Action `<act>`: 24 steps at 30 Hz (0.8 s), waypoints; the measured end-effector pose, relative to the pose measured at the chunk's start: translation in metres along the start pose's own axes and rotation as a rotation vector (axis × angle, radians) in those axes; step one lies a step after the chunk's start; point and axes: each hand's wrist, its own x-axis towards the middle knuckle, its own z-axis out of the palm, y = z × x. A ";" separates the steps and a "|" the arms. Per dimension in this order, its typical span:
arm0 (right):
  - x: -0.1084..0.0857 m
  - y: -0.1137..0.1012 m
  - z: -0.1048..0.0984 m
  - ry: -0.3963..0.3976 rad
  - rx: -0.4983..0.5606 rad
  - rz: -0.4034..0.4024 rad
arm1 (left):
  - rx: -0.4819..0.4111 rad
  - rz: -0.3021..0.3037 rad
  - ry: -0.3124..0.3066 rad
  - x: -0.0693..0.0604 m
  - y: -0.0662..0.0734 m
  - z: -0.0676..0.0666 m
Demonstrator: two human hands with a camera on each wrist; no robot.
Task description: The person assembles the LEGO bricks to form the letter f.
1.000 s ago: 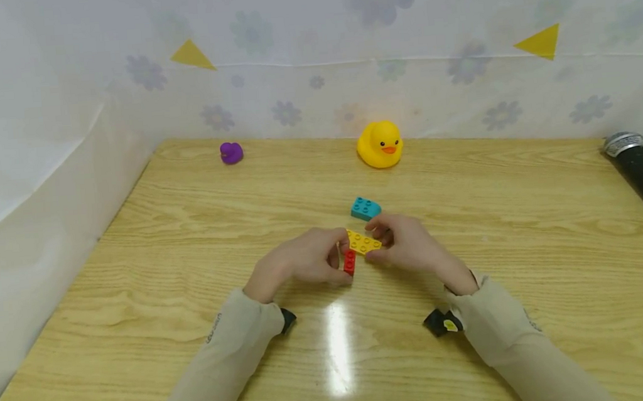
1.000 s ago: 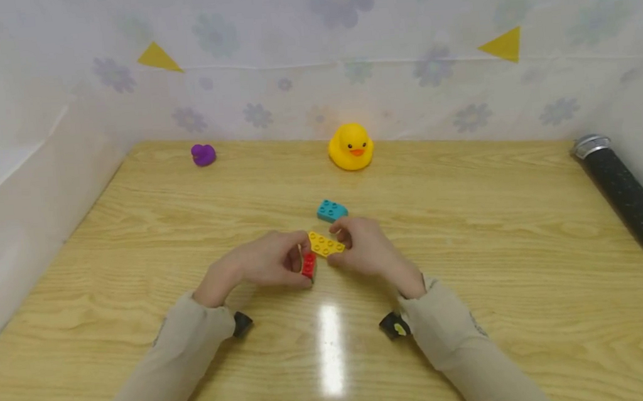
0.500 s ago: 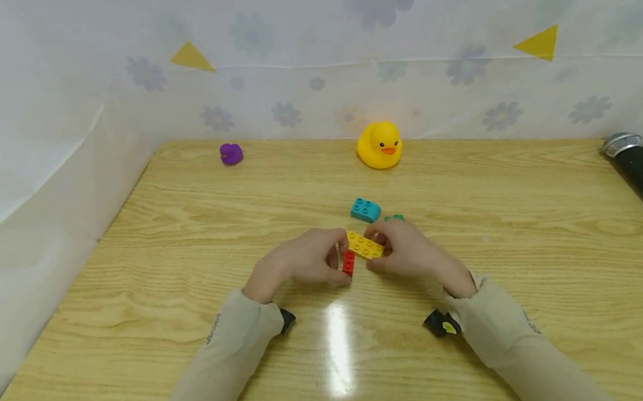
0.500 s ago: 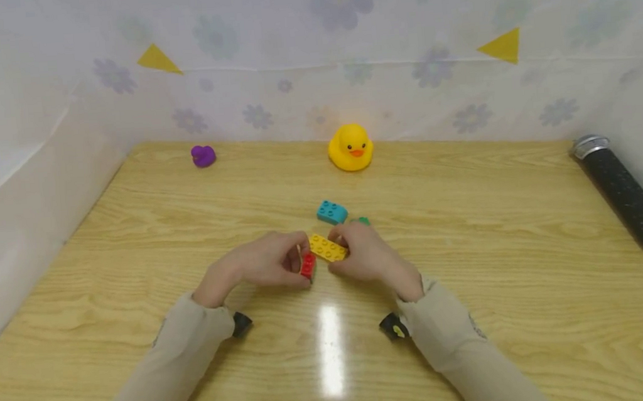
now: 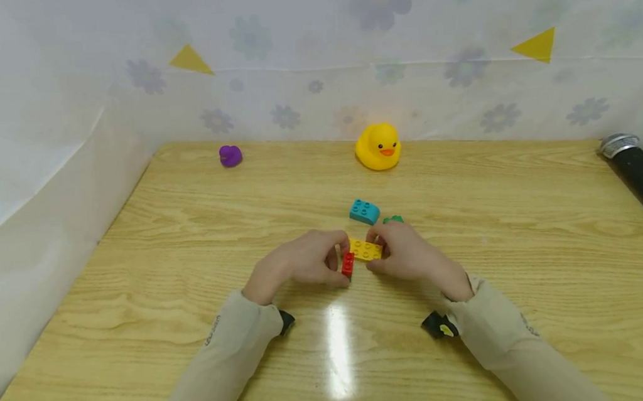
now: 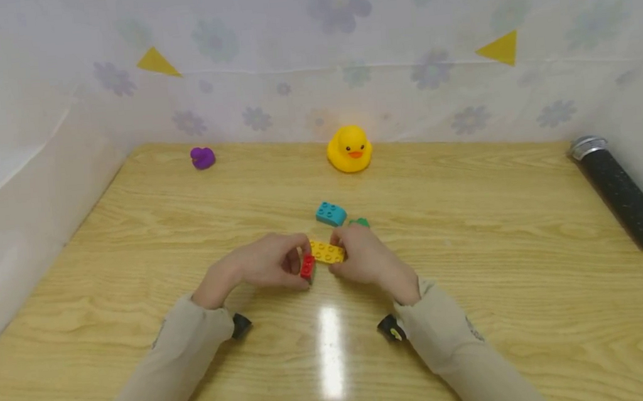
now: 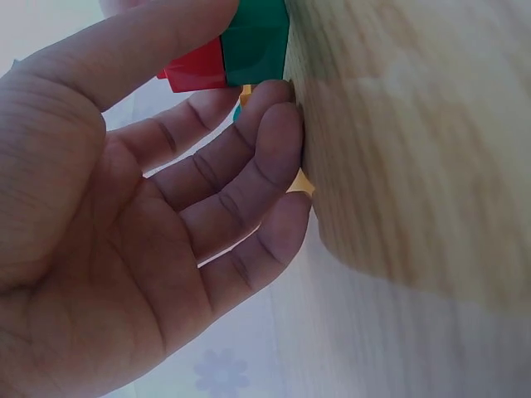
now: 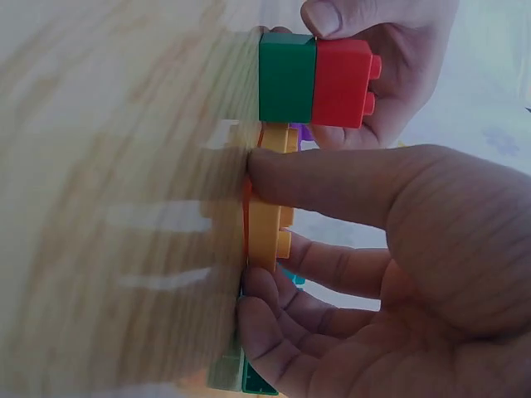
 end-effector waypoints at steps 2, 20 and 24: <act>0.000 0.001 0.000 0.003 -0.001 -0.003 | -0.004 -0.005 0.001 0.000 0.000 0.000; -0.005 0.000 -0.017 0.070 0.143 0.043 | -0.036 -0.046 0.020 0.002 -0.003 0.002; -0.005 -0.003 -0.018 0.114 0.162 -0.048 | -0.054 -0.065 0.025 0.001 -0.004 0.002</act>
